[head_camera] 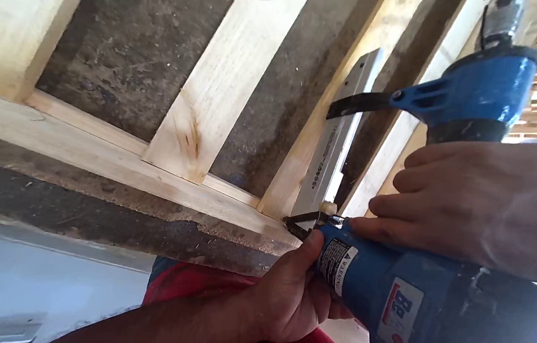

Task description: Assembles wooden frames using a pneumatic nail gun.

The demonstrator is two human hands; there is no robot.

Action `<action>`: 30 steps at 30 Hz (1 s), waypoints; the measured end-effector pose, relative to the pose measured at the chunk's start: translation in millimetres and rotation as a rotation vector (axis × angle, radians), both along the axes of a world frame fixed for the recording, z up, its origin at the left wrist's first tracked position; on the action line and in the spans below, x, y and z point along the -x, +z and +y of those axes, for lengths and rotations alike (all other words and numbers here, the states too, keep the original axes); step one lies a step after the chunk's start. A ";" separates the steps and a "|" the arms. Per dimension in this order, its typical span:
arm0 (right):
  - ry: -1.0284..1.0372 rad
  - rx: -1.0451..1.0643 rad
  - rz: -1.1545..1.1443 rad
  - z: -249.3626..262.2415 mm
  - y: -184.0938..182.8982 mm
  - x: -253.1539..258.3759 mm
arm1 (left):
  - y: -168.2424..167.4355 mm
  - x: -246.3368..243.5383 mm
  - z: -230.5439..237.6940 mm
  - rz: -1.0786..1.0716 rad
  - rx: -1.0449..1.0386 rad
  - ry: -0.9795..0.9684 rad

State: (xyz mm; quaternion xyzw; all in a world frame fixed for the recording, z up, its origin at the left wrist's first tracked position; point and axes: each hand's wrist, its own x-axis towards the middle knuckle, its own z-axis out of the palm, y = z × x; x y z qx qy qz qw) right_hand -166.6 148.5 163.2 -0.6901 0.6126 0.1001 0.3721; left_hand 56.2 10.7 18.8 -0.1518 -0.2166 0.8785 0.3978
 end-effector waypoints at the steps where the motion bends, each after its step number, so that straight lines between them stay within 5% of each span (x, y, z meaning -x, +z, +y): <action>1: 0.001 0.007 -0.005 -0.2 1.1 1.8 | 2.0 0.4 -1.8 0.003 0.005 0.004; 20: 0.026 0.113 0.032 -27.9 -8.7 13.5 | 9.2 5.8 -34.9 0.027 0.214 0.083; 24: 0.003 0.060 0.043 -36.7 0.4 9.0 | 14.6 11.8 -50.6 0.097 0.226 -0.074; 27: -0.061 0.065 0.016 -49.0 17.4 20.5 | 26.9 57.5 -118.7 0.472 0.692 -0.445; 30: -0.116 0.085 0.037 -69.0 33.6 26.8 | 38.9 126.9 -202.6 1.005 1.586 -0.587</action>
